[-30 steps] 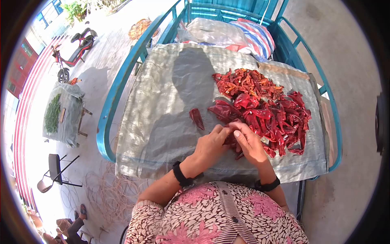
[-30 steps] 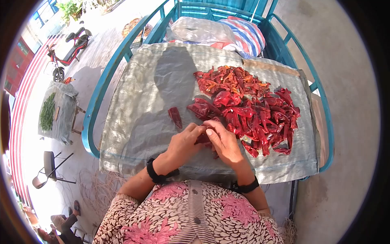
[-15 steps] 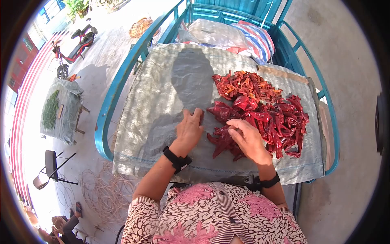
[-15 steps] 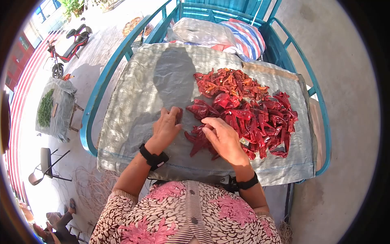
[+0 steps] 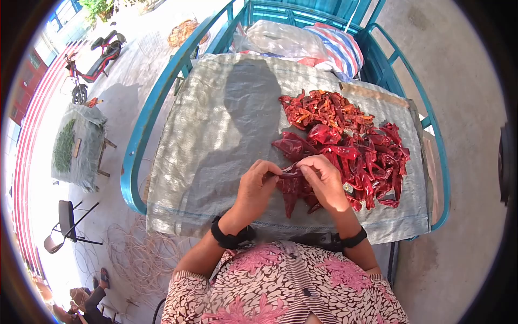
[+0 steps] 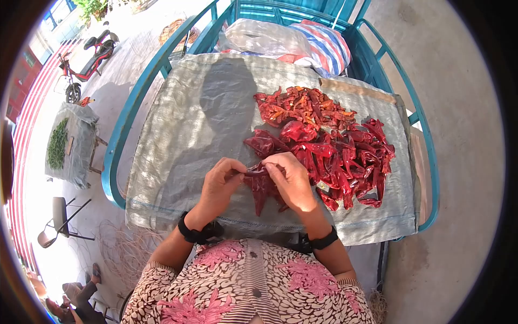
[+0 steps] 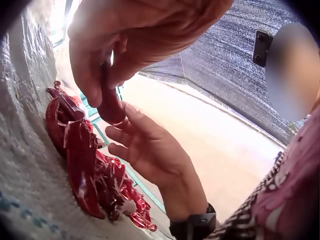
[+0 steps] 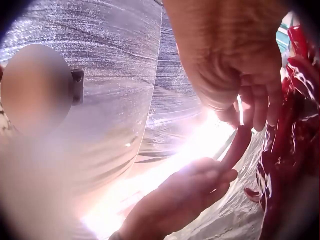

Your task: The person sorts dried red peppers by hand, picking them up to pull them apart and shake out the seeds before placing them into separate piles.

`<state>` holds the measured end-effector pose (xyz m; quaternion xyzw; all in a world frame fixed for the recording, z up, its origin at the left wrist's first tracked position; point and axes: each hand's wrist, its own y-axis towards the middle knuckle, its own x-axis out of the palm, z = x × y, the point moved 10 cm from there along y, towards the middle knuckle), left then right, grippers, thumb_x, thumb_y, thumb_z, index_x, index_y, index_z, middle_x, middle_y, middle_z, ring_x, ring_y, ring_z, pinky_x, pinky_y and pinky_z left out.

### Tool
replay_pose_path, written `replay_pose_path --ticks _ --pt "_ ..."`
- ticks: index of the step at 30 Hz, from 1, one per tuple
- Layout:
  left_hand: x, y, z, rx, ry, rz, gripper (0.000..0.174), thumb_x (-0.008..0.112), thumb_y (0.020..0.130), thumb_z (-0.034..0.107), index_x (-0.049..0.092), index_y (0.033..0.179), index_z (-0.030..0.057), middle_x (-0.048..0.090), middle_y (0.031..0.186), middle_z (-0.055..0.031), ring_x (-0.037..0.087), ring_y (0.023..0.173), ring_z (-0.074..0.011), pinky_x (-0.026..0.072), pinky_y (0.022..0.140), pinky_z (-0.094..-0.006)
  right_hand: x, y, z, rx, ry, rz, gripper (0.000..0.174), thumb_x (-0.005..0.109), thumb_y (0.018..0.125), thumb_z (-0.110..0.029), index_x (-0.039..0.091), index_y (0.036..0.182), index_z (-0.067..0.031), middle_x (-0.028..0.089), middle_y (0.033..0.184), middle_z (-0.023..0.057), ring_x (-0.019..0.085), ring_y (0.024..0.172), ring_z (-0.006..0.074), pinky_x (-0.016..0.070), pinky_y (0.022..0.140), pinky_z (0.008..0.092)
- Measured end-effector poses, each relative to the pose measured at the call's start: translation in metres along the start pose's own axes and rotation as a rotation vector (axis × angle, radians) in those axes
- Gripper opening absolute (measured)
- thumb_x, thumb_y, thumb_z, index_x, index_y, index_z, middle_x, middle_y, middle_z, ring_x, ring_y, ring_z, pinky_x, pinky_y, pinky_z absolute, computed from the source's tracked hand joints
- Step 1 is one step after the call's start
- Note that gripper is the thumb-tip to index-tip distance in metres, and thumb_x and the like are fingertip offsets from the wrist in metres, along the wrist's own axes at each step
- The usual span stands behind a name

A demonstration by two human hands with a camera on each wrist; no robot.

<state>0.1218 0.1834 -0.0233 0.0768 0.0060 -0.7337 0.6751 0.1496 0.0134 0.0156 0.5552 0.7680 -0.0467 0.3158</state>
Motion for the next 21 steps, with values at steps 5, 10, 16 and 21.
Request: replay_pose_path --ticks 5,10,16,21 --pt "0.013 0.006 0.002 0.136 0.075 -0.132 0.021 0.064 0.091 -0.005 0.065 0.109 0.0036 0.066 0.113 -0.008 0.067 0.105 -0.0192 0.0538 0.087 -0.0302 -0.01 0.019 0.01 0.195 -0.15 0.058 0.036 0.069 0.093 -0.012 0.061 0.127 -0.0048 0.059 0.129 0.0153 0.067 0.089 0.0262 0.0544 0.08 0.0373" --pt "0.022 0.005 0.014 0.17 0.466 -0.177 0.025 0.068 0.088 0.0 0.067 0.113 0.0059 0.064 0.122 -0.0122 0.064 0.111 -0.0288 0.0553 0.089 -0.0358 0.01 0.039 0.021 -0.007 -0.439 0.024 0.044 0.071 0.09 -0.015 0.059 0.132 -0.0079 0.062 0.129 0.0141 0.068 0.096 0.0353 0.0555 0.082 0.0432" --pt "-0.001 0.011 0.023 0.135 0.409 0.079 0.039 0.067 0.089 0.001 0.063 0.127 0.0087 0.06 0.132 -0.0108 0.066 0.107 -0.0271 0.0571 0.083 -0.0377 0.001 0.038 0.033 0.152 -0.205 0.079 0.043 0.072 0.086 -0.006 0.063 0.128 -0.0092 0.066 0.111 0.0092 0.068 0.09 0.0252 0.055 0.079 0.0345" --pt "-0.001 0.01 0.039 0.182 0.539 0.157 0.044 0.069 0.09 0.006 0.061 0.133 0.0114 0.061 0.133 -0.0114 0.069 0.099 -0.0287 0.0571 0.082 -0.0391 0.01 0.023 0.008 0.24 0.243 -0.082 0.033 0.07 0.09 -0.003 0.066 0.123 -0.006 0.066 0.102 0.0029 0.062 0.082 0.0109 0.0525 0.072 0.0268"
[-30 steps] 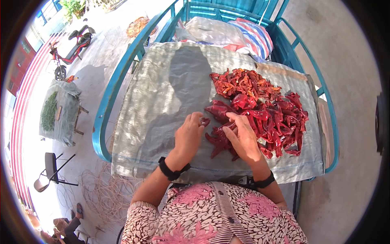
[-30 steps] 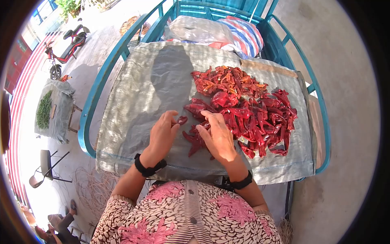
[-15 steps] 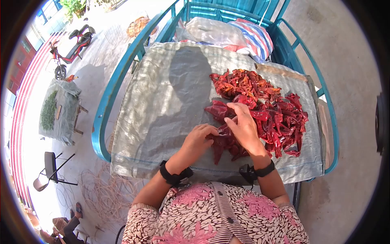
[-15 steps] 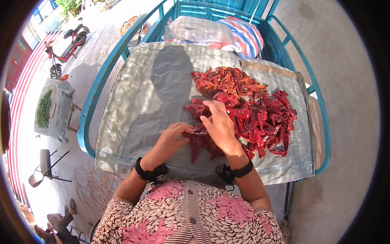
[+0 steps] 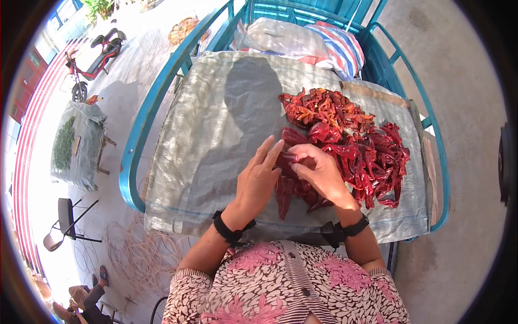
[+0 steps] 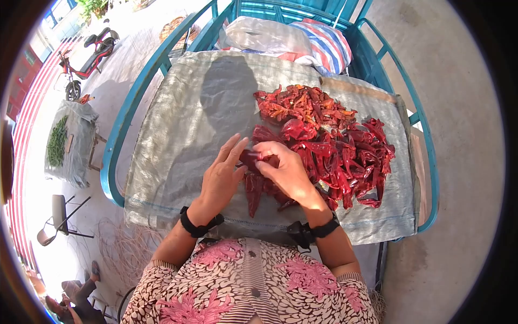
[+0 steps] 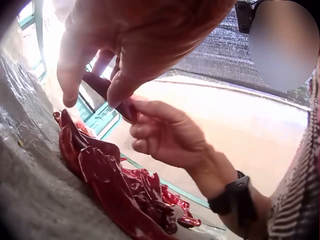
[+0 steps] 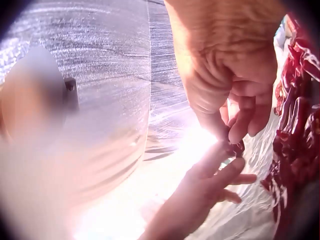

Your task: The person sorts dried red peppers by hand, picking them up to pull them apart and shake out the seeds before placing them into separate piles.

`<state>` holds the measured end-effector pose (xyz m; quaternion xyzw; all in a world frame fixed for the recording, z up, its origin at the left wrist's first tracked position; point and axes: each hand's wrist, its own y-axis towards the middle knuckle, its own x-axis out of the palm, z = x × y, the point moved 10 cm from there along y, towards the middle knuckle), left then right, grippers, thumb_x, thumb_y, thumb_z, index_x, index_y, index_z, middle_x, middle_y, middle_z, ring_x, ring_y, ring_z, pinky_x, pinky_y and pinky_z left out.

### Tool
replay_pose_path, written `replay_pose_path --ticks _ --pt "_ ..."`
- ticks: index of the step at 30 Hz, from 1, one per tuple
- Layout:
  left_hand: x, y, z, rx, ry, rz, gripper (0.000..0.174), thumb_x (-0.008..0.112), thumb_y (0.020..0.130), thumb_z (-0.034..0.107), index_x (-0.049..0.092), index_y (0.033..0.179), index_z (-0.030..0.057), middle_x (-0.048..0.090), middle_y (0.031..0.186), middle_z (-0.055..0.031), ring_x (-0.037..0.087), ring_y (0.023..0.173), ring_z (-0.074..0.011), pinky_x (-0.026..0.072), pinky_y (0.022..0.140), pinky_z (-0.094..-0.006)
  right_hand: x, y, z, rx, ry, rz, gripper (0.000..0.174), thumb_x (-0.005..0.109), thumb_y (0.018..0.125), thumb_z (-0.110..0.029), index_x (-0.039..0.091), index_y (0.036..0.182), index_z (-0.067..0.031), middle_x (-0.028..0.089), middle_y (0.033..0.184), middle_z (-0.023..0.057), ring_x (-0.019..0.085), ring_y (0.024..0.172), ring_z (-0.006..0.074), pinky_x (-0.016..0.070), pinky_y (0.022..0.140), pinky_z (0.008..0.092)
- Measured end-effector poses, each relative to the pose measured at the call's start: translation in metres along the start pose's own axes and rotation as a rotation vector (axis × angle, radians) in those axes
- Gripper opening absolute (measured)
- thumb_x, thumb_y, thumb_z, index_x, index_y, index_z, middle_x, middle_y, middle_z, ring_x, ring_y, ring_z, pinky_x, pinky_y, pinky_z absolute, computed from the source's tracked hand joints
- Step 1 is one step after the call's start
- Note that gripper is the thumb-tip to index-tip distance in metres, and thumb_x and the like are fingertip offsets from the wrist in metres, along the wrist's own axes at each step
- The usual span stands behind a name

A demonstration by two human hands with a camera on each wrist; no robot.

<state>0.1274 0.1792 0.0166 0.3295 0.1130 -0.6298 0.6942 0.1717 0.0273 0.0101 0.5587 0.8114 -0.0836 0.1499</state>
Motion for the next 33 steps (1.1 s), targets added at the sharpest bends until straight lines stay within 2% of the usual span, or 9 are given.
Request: replay_pose_path --ticks 2,3,4,6,9,13,16,25,33 --pt "0.005 -0.001 -0.005 -0.032 0.09 -0.074 0.043 0.069 0.09 0.009 0.062 0.132 0.0124 0.064 0.129 -0.0115 0.07 0.099 -0.0296 0.0567 0.082 -0.0393 0.011 -0.008 -0.001 0.121 0.249 -0.133 0.028 0.069 0.094 -0.006 0.067 0.122 -0.0048 0.066 0.101 0.0011 0.061 0.083 0.0076 0.0523 0.072 0.0258" --pt "0.005 -0.002 -0.008 -0.079 0.138 -0.128 0.042 0.069 0.09 0.01 0.063 0.131 0.0129 0.066 0.128 -0.0115 0.07 0.099 -0.0301 0.0565 0.082 -0.0394 0.005 -0.005 -0.001 0.118 0.27 -0.093 0.022 0.065 0.099 -0.008 0.067 0.121 -0.0039 0.066 0.099 -0.0001 0.06 0.085 0.0043 0.0517 0.072 0.0239" --pt "0.005 -0.004 -0.014 -0.128 0.187 -0.184 0.041 0.069 0.09 0.011 0.064 0.131 0.0134 0.067 0.126 -0.0116 0.07 0.1 -0.0306 0.0563 0.082 -0.0396 -0.006 0.001 0.009 0.116 0.24 -0.015 0.022 0.066 0.098 -0.01 0.068 0.119 -0.0048 0.067 0.097 0.0024 0.063 0.084 0.0088 0.0522 0.074 0.0254" --pt "-0.005 -0.007 -0.021 -0.129 0.222 -0.104 0.039 0.07 0.09 0.012 0.065 0.13 0.0126 0.07 0.121 -0.0117 0.07 0.1 -0.0315 0.0557 0.081 -0.0397 -0.029 0.014 0.012 -0.08 -0.189 0.212 0.023 0.071 0.093 -0.014 0.069 0.114 -0.0057 0.07 0.097 0.0075 0.066 0.087 0.0191 0.054 0.076 0.0321" --pt "-0.013 -0.006 -0.026 -0.081 0.214 0.014 0.041 0.07 0.089 0.011 0.063 0.13 0.0101 0.07 0.117 -0.0118 0.068 0.101 -0.033 0.0552 0.082 -0.0421 -0.014 0.026 0.01 -0.165 -0.674 0.121 0.027 0.077 0.086 -0.019 0.07 0.109 -0.0071 0.069 0.099 0.0111 0.065 0.095 0.0299 0.0538 0.08 0.0399" --pt "-0.001 -0.004 -0.042 -0.103 0.075 0.034 0.044 0.071 0.088 0.01 0.061 0.131 0.0063 0.068 0.12 -0.0149 0.065 0.108 -0.0347 0.0548 0.087 -0.0432 0.016 0.028 0.0 -0.27 -0.983 0.005 0.033 0.08 0.081 -0.018 0.069 0.109 -0.0054 0.065 0.099 0.0102 0.06 0.099 0.0314 0.0525 0.082 0.0426" --pt "0.014 -0.01 -0.031 -0.051 0.193 -0.174 0.047 0.069 0.088 0.008 0.059 0.134 0.0041 0.067 0.123 -0.0176 0.061 0.116 -0.0377 0.0507 0.098 -0.0448 0.016 0.033 0.009 -0.212 -0.967 0.013 0.035 0.078 0.079 -0.012 0.068 0.112 -0.0039 0.065 0.1 0.0103 0.06 0.099 0.0318 0.0513 0.084 0.0434" --pt "0.007 -0.015 -0.01 0.056 0.131 -0.126 0.043 0.071 0.087 0.008 0.063 0.129 0.0051 0.066 0.124 -0.0151 0.057 0.12 -0.0373 0.0474 0.102 -0.0456 0.011 0.031 0.017 -0.293 -0.998 0.001 0.045 0.068 0.078 0.0 0.066 0.122 -0.0101 0.066 0.101 0.0102 0.059 0.1 0.0319 0.0484 0.088 0.0454" --pt "0.009 -0.004 -0.003 -0.117 -0.246 0.015 0.055 0.068 0.096 0.01 0.044 0.144 0.0002 0.069 0.111 -0.0171 0.071 0.09 -0.0241 0.0572 0.07 -0.0336 -0.003 0.006 -0.029 -0.219 -0.301 -0.032 0.047 0.071 0.083 0.0 0.061 0.129 -0.0092 0.067 0.102 0.0097 0.062 0.098 0.0284 0.0518 0.087 0.0392"
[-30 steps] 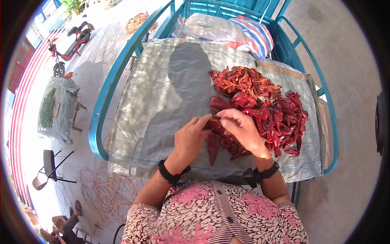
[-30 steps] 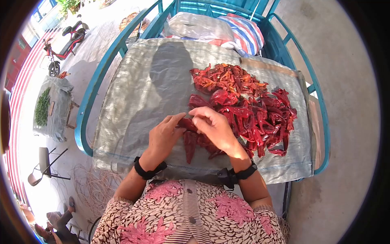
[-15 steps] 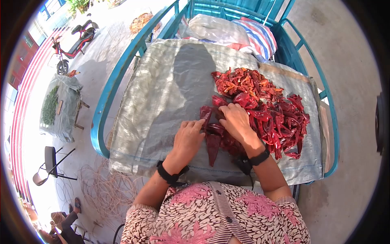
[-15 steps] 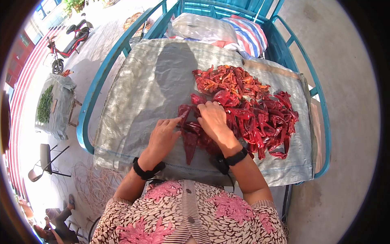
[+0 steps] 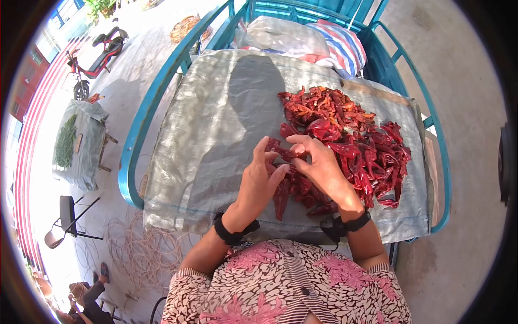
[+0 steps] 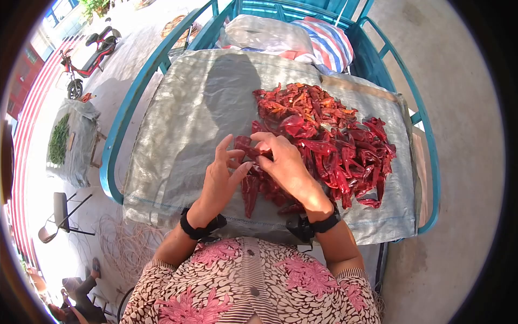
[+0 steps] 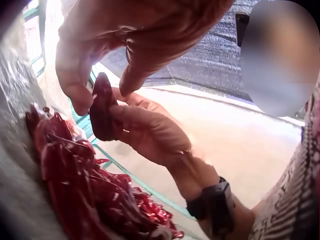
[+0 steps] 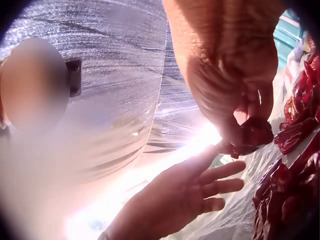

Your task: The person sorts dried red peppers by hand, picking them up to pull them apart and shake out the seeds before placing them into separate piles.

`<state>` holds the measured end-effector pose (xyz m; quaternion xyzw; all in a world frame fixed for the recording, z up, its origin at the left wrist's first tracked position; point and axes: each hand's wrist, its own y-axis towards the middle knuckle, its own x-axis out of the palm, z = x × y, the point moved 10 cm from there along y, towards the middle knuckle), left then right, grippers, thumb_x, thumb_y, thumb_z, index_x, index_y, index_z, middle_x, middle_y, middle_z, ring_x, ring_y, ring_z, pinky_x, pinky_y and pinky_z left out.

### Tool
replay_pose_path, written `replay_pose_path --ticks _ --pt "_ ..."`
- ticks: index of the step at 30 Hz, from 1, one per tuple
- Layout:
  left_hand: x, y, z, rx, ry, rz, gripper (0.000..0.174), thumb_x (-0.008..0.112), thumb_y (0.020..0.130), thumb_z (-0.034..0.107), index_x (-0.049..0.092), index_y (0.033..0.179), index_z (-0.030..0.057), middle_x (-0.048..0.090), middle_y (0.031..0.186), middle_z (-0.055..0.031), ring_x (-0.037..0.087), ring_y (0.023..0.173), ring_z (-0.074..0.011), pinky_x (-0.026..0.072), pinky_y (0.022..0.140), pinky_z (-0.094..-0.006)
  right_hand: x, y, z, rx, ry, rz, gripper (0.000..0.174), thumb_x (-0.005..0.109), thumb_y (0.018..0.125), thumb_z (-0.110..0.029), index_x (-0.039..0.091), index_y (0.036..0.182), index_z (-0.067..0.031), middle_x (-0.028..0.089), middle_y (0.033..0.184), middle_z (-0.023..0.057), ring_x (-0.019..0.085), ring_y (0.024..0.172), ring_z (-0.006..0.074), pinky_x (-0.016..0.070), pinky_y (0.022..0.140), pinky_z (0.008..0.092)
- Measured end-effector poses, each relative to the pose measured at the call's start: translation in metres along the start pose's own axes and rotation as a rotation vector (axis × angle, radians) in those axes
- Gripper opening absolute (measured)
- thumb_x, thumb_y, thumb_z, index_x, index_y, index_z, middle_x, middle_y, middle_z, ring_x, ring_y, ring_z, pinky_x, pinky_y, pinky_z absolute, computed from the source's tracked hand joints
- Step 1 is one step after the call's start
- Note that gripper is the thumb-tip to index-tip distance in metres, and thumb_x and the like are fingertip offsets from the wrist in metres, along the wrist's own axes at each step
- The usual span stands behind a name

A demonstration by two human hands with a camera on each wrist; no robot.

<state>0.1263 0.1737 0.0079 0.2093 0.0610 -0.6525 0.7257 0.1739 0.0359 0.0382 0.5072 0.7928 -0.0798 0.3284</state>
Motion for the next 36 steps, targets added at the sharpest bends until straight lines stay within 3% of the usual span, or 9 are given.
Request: replay_pose_path --ticks 5,8,11,16,19,25,31,34,36 --pt "0.016 0.0 -0.024 -0.282 -0.47 -0.112 0.054 0.065 0.1 0.012 0.039 0.145 -0.0038 0.069 0.103 -0.0131 0.07 0.088 -0.0165 0.0578 0.068 -0.0269 -0.002 -0.01 -0.031 -0.217 -0.092 0.037 0.054 0.077 0.078 0.004 0.062 0.127 -0.0122 0.066 0.101 0.0082 0.062 0.092 0.0254 0.0535 0.084 0.0382" --pt "0.02 -0.003 -0.04 -0.321 -0.585 -0.101 0.048 0.064 0.101 0.012 0.043 0.141 -0.0033 0.068 0.103 -0.0108 0.069 0.089 -0.0137 0.0583 0.068 -0.0252 0.004 -0.015 -0.006 -0.043 0.069 -0.009 0.053 0.077 0.078 0.007 0.066 0.126 -0.0124 0.061 0.096 0.0027 0.06 0.084 0.0147 0.0527 0.079 0.031" --pt "0.028 -0.003 -0.038 -0.335 -0.61 -0.163 0.042 0.065 0.101 0.012 0.048 0.136 -0.0026 0.069 0.104 -0.0101 0.068 0.088 -0.0121 0.0584 0.068 -0.025 0.005 -0.016 -0.005 0.014 0.101 0.0 0.049 0.077 0.078 0.005 0.065 0.123 -0.0097 0.058 0.093 0.005 0.06 0.085 0.0205 0.0527 0.077 0.0341" --pt "0.03 -0.005 -0.017 -0.323 -0.55 -0.252 0.035 0.065 0.101 0.015 0.055 0.13 -0.0018 0.069 0.106 -0.0095 0.067 0.093 -0.0123 0.0584 0.074 -0.025 0.006 -0.017 -0.008 -0.041 0.088 0.008 0.047 0.077 0.079 0.005 0.065 0.123 -0.0087 0.056 0.09 0.0052 0.06 0.084 0.0196 0.0532 0.074 0.0326" --pt "0.026 -0.006 -0.015 -0.137 -0.446 -0.213 0.033 0.061 0.104 0.017 0.055 0.13 -0.0032 0.068 0.112 -0.0101 0.068 0.098 -0.015 0.0599 0.08 -0.0293 0.009 -0.019 -0.014 -0.028 0.155 -0.033 0.044 0.075 0.082 0.004 0.065 0.123 -0.0088 0.059 0.094 0.0058 0.062 0.086 0.0221 0.0539 0.076 0.0338" --pt "0.004 -0.004 -0.042 -0.322 -0.8 0.01 0.023 0.061 0.103 0.01 0.057 0.123 -0.0017 0.068 0.111 -0.0091 0.069 0.098 -0.0149 0.0608 0.082 -0.0301 0.001 -0.014 0.017 -0.135 -0.026 0.054 0.039 0.069 0.087 0.004 0.066 0.123 -0.0104 0.065 0.108 0.0092 0.067 0.091 0.026 0.0543 0.081 0.0357" --pt "0.002 -0.004 -0.05 -0.241 -0.407 0.031 0.023 0.066 0.097 0.007 0.059 0.117 0.0008 0.068 0.112 -0.0093 0.067 0.098 -0.0178 0.0559 0.086 -0.032 -0.016 0.005 0.042 0.121 -0.532 0.147 0.025 0.068 0.088 -0.005 0.063 0.112 -0.0098 0.066 0.105 0.0123 0.067 0.094 0.0337 0.055 0.079 0.0448" --pt "-0.009 -0.002 -0.031 -0.006 0.213 0.094 0.026 0.071 0.089 0.006 0.063 0.114 0.0027 0.068 0.111 -0.0108 0.063 0.103 -0.0249 0.0504 0.092 -0.0365 -0.001 0.014 0.055 0.071 -0.661 0.128 0.019 0.07 0.086 -0.009 0.062 0.103 -0.0101 0.065 0.101 0.0122 0.067 0.093 0.0335 0.0551 0.077 0.046" --pt "-0.009 -0.003 -0.028 -0.024 0.159 0.073 0.028 0.073 0.086 0.007 0.065 0.113 0.0035 0.067 0.113 -0.0124 0.06 0.107 -0.0291 0.0482 0.095 -0.0389 0.008 0.019 0.07 0.09 -0.676 0.109 0.014 0.07 0.084 -0.013 0.063 0.096 -0.0101 0.065 0.095 0.0106 0.066 0.094 0.0325 0.0558 0.076 0.0457"
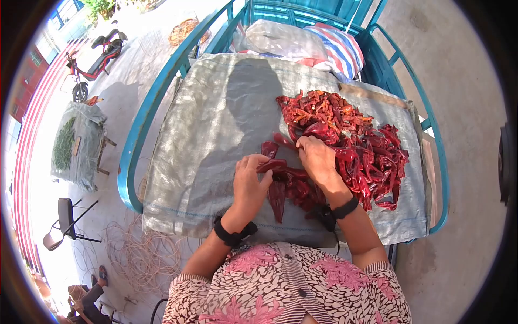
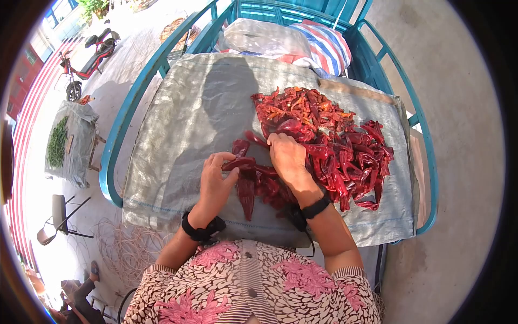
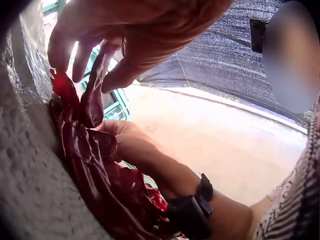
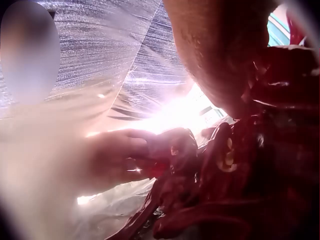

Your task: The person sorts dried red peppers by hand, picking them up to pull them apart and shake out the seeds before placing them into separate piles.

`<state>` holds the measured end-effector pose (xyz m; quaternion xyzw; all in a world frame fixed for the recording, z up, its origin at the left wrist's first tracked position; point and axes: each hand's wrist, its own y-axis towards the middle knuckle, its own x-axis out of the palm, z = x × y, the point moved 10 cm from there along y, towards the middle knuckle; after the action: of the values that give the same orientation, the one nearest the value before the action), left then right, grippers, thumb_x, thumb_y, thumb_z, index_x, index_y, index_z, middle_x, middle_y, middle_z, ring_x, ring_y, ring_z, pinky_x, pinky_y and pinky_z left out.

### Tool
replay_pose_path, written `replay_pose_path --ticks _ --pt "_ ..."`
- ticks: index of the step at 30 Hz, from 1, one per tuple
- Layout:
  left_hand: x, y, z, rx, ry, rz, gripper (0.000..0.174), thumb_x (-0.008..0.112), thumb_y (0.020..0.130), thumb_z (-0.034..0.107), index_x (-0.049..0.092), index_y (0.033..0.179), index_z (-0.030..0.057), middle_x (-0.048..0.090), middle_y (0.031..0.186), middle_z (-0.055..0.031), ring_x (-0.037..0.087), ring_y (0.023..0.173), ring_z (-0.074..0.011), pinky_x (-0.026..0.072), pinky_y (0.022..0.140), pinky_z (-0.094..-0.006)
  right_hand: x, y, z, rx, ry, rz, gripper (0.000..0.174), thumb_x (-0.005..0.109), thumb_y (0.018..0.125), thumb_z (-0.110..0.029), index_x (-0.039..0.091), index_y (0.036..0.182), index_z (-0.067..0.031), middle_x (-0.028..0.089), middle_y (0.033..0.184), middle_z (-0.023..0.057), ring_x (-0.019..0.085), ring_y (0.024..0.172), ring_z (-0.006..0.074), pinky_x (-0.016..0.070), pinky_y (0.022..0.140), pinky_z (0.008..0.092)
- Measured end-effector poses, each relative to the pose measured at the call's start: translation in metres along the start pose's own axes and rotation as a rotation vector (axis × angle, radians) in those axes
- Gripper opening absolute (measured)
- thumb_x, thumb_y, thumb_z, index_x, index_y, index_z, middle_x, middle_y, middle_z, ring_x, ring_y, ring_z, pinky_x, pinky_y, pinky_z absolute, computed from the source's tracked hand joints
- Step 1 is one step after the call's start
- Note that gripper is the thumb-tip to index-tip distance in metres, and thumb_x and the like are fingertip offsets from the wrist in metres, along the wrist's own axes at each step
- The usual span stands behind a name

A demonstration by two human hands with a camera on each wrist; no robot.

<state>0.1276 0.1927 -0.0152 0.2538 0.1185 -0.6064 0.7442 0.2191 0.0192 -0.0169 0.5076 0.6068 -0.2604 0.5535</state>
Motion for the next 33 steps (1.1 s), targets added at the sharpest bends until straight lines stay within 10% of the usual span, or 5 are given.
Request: replay_pose_path --ticks 13,20,28,33 --pt "0.0 0.005 0.019 0.106 0.144 0.028 0.033 0.074 0.089 0.018 0.066 0.118 0.0046 0.068 0.11 -0.0148 0.059 0.106 -0.0338 0.0477 0.094 -0.0426 -0.038 -0.014 -0.011 -0.022 0.198 0.202 0.015 0.072 0.087 -0.015 0.066 0.099 -0.0094 0.066 0.092 0.0092 0.068 0.087 0.0308 0.0536 0.072 0.0435" --pt "0.014 0.006 0.008 -0.151 -0.262 -0.123 0.038 0.067 0.097 0.02 0.061 0.131 0.005 0.071 0.109 -0.0158 0.063 0.103 -0.0306 0.0515 0.086 -0.0395 -0.027 -0.044 -0.057 -0.093 0.737 -0.387 0.019 0.07 0.093 -0.016 0.067 0.111 -0.0104 0.067 0.099 0.0108 0.068 0.088 0.0355 0.055 0.075 0.043" --pt "0.017 0.001 0.055 0.393 0.26 -0.111 0.041 0.071 0.083 0.005 0.068 0.124 0.0075 0.067 0.118 -0.0124 0.056 0.119 -0.0355 0.0474 0.101 -0.0433 -0.014 0.004 0.006 0.018 0.0 0.017 0.028 0.067 0.09 -0.012 0.062 0.117 -0.0072 0.067 0.103 0.0181 0.07 0.089 0.0395 0.0569 0.073 0.0496" --pt "0.014 -0.004 0.043 0.334 0.212 -0.12 0.039 0.07 0.084 0.004 0.069 0.122 0.0076 0.065 0.124 -0.0133 0.055 0.121 -0.0367 0.0469 0.103 -0.044 -0.007 0.009 0.019 0.079 0.084 0.018 0.019 0.069 0.085 -0.011 0.064 0.103 -0.0113 0.065 0.103 0.0132 0.068 0.088 0.0364 0.0554 0.073 0.0479"
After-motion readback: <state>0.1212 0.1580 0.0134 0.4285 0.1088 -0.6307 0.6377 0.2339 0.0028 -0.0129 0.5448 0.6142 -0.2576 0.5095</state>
